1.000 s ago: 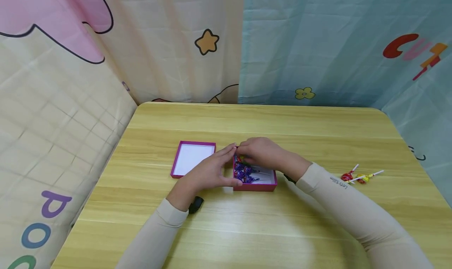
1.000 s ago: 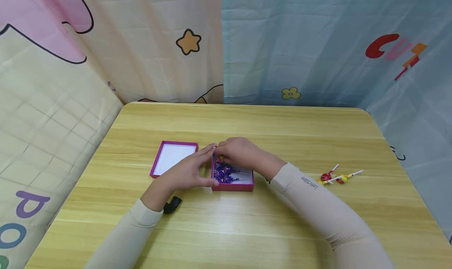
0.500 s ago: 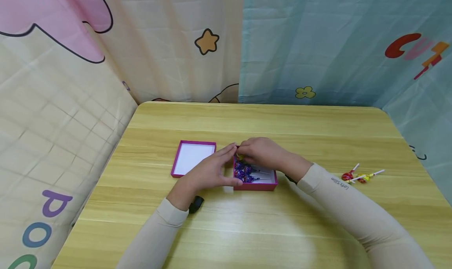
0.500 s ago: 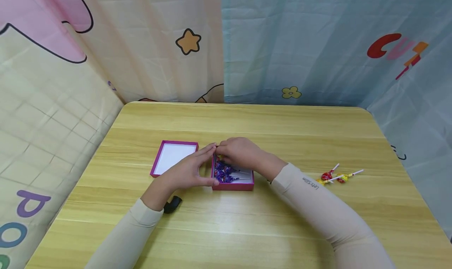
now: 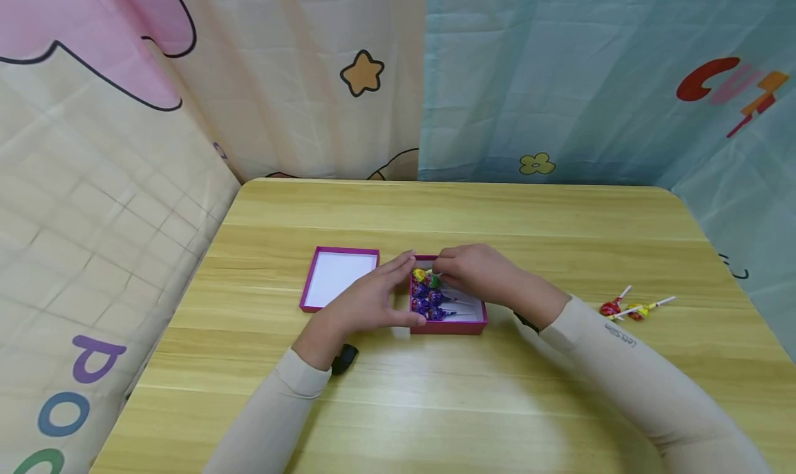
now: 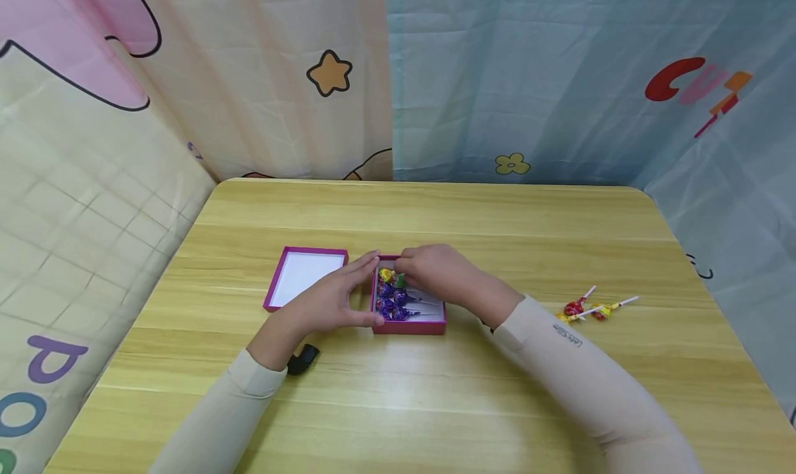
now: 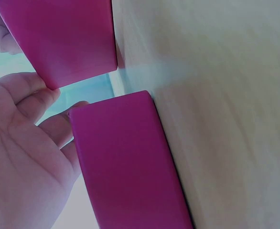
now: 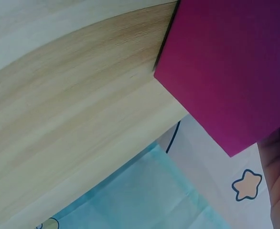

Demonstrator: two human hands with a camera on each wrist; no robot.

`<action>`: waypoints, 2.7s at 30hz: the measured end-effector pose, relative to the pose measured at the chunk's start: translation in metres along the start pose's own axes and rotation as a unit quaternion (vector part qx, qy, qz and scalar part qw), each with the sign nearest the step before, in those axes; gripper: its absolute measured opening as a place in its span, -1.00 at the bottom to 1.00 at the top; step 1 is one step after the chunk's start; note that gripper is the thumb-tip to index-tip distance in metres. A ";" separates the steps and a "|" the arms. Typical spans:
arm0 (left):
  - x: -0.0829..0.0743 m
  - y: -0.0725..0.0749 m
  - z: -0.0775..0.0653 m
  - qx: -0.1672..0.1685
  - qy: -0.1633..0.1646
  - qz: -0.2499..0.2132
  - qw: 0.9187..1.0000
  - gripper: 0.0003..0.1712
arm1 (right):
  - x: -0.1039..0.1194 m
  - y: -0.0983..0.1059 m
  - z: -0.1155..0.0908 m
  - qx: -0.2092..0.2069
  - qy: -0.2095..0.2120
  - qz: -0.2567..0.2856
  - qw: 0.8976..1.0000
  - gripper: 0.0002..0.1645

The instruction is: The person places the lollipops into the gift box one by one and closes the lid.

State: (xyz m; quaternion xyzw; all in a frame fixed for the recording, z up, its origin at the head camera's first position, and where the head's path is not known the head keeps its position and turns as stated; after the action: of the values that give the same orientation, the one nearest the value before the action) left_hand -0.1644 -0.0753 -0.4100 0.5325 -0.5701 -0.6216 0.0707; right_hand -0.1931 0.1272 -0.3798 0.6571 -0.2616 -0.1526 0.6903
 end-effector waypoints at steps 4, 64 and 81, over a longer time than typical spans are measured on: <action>0.000 0.000 0.000 -0.001 -0.001 -0.003 1.000 0.28 | 0.001 0.000 -0.002 -0.001 -0.007 -0.008 1.000 -0.90; 0.001 -0.001 -0.003 0.005 0.009 -0.007 1.000 0.29 | -0.031 0.038 -0.120 -0.045 -0.156 0.156 0.974 -0.77; 0.000 -0.002 -0.003 0.003 0.008 -0.011 1.000 0.28 | -0.060 0.032 -0.210 -0.098 -0.287 0.198 0.932 -0.75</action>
State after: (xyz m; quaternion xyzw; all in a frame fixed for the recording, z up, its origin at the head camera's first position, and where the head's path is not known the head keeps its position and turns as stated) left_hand -0.1617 -0.0766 -0.4110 0.5435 -0.5657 -0.6165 0.0669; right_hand -0.1284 0.3374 -0.3575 0.4486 -0.5574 -0.2198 0.6631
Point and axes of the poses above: each hand's wrist, its own z-axis towards the middle knuckle, its own y-axis out of the back of the hand, x = y × z, the point moved 3 cm from there along z, towards the middle knuckle, and after that the axes turned 8 degrees about x, right-handed, at the moved point
